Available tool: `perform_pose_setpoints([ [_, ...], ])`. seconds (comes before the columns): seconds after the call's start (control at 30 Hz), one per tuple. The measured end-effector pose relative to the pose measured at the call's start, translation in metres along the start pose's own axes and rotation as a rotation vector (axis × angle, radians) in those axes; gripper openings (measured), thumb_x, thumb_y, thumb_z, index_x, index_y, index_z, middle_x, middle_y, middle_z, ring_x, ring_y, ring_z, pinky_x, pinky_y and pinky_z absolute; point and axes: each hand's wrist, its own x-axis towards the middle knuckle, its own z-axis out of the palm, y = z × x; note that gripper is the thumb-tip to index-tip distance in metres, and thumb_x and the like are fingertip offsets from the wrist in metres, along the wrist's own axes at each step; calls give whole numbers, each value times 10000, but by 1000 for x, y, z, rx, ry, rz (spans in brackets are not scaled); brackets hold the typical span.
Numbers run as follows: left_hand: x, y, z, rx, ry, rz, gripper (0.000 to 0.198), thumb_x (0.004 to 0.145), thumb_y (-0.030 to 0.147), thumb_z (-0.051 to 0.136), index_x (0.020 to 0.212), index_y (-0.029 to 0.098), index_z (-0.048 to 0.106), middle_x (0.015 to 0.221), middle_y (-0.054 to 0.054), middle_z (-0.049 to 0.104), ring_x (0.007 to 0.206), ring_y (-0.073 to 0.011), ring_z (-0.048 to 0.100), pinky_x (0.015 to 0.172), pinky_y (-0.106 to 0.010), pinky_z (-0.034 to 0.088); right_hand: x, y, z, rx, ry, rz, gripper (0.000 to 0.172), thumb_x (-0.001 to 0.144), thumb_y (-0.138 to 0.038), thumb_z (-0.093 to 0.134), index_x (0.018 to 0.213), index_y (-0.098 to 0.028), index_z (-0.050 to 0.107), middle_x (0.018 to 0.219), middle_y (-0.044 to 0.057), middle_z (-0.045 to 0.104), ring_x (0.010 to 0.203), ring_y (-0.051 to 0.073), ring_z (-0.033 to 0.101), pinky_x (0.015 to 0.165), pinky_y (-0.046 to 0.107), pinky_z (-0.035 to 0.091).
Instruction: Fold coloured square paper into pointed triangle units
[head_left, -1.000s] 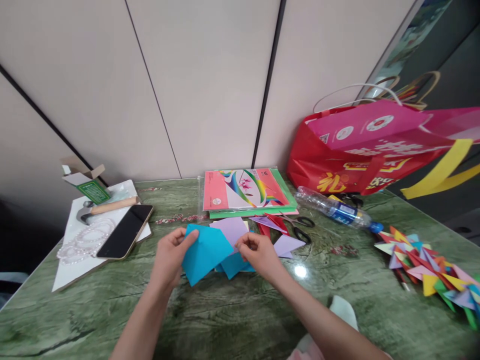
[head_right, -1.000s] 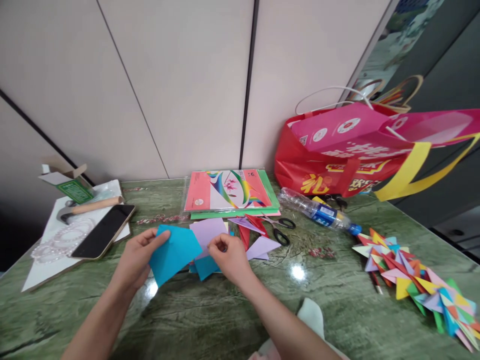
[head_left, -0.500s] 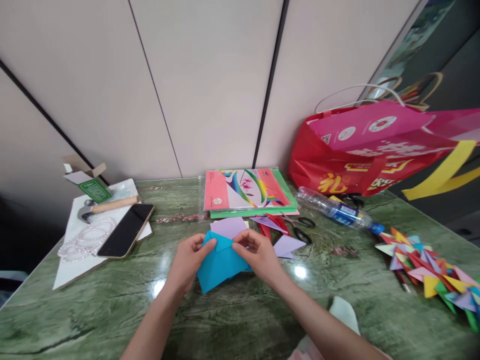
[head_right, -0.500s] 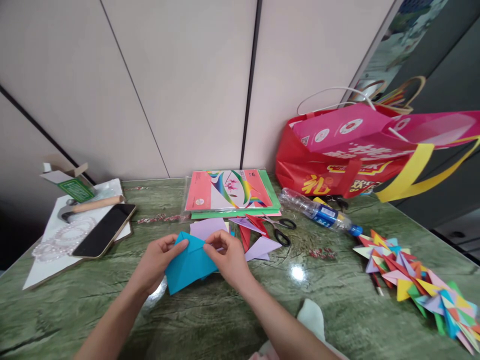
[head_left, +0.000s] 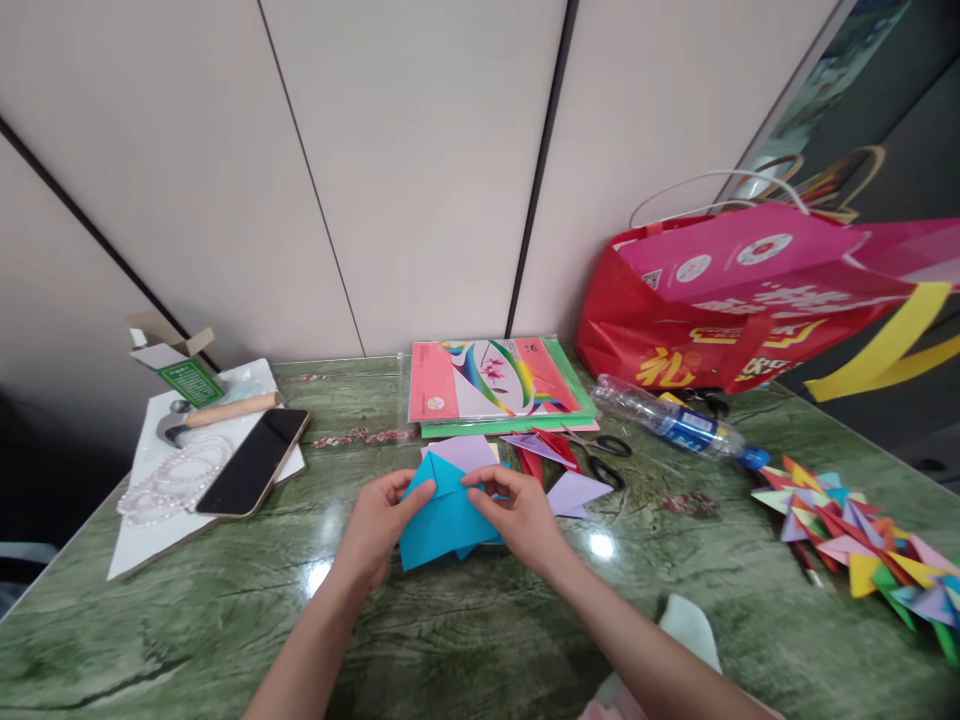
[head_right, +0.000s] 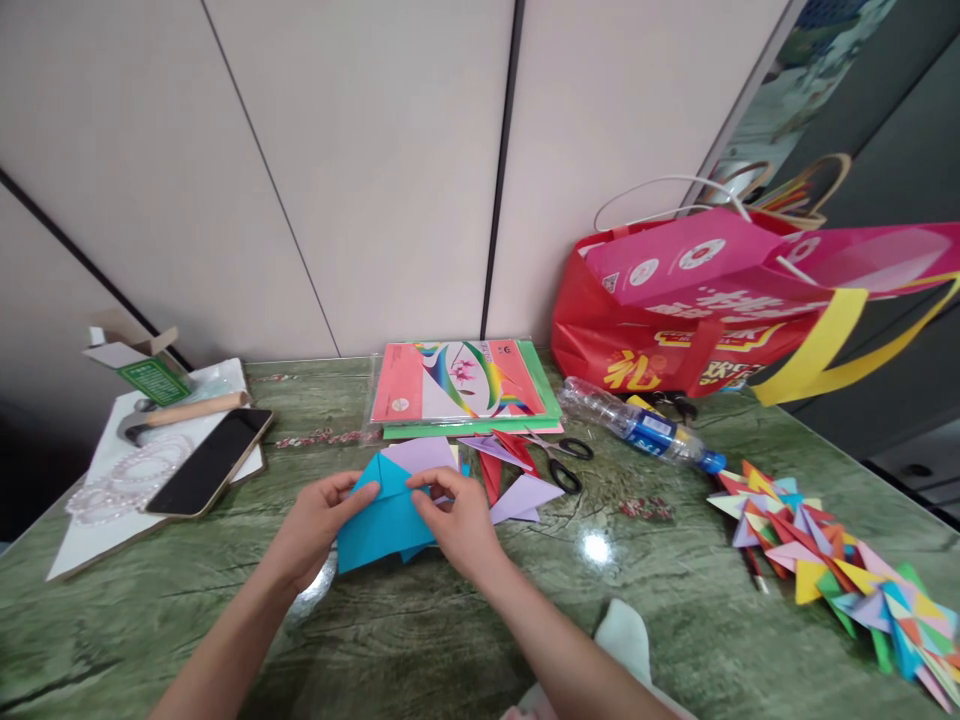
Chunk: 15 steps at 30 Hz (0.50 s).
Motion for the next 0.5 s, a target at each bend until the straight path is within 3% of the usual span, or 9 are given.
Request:
perform_pose_setpoints([
  [0.5,-1,-2,3,36,-7,-33,315,562,375,744,744,134,654,672,-51,693,621,-207,623,604,-323,492,0,0,0,-5,-42,13,117,693,-245,606,771,-170,652,759,31,652,665,143,552,535,223,419],
])
